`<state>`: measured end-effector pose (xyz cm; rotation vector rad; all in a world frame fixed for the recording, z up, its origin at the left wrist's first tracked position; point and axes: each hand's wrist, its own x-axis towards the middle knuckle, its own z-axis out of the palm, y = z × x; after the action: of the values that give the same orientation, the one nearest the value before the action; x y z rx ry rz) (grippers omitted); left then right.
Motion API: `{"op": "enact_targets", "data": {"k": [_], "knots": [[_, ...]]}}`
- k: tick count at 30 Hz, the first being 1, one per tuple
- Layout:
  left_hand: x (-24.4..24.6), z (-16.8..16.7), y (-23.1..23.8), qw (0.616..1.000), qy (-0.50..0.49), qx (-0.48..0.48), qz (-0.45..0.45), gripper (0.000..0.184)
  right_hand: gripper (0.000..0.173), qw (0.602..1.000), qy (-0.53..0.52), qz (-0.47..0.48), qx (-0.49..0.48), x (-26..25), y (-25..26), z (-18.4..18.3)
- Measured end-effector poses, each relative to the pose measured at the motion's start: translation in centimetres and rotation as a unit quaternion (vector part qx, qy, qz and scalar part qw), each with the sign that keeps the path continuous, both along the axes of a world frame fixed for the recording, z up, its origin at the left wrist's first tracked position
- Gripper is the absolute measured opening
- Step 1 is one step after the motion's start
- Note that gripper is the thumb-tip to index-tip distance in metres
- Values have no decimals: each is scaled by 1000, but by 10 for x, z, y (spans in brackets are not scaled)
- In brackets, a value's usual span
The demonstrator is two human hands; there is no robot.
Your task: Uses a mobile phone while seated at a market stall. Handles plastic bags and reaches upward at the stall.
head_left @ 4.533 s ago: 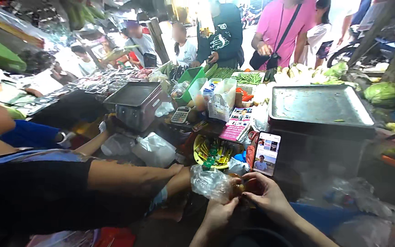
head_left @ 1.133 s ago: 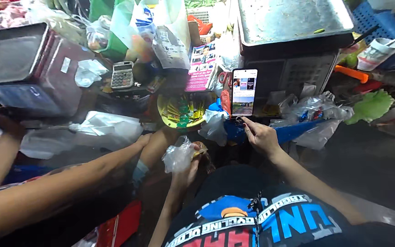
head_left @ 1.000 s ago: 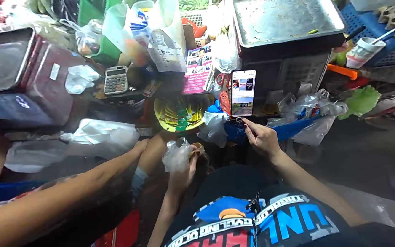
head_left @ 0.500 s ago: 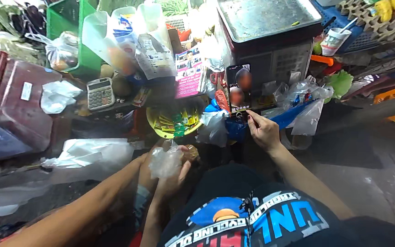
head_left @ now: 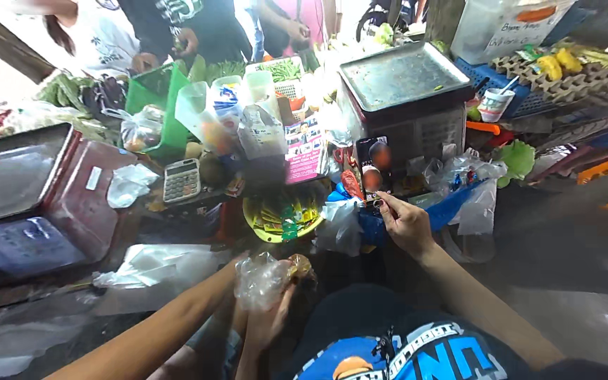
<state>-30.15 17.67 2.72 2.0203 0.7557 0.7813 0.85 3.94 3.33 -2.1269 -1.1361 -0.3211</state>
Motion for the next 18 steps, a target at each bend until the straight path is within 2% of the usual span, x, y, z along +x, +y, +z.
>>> {"op": "enact_targets", "data": {"k": [2,5,8,10,12,14,15,18], "knots": [[-6,-2,0,997,6,76,19,34,36,999,0,32,-2,-9,9,8],[-17,-8,-1,993,-10,113,33,35,34,993,-31,117,-7,-27,29,20],[-28,-11,-8,996,-19,85,25,35,31,977,-76,200,9,-47,45,29],[-34,-4,-14,999,-23,19,27,39,29,963,-98,248,33,-61,61,45],[-37,-1,-16,998,-34,-25,40,37,30,943,-138,293,80,-77,83,78],[-37,12,-23,999,-17,25,38,34,31,911,-183,343,137,-95,101,125],[-36,26,-28,998,-2,47,38,32,32,892,-203,372,159,-105,107,153],[-35,95,-46,998,15,-26,58,30,34,828,-262,453,201,-139,125,237]]}}
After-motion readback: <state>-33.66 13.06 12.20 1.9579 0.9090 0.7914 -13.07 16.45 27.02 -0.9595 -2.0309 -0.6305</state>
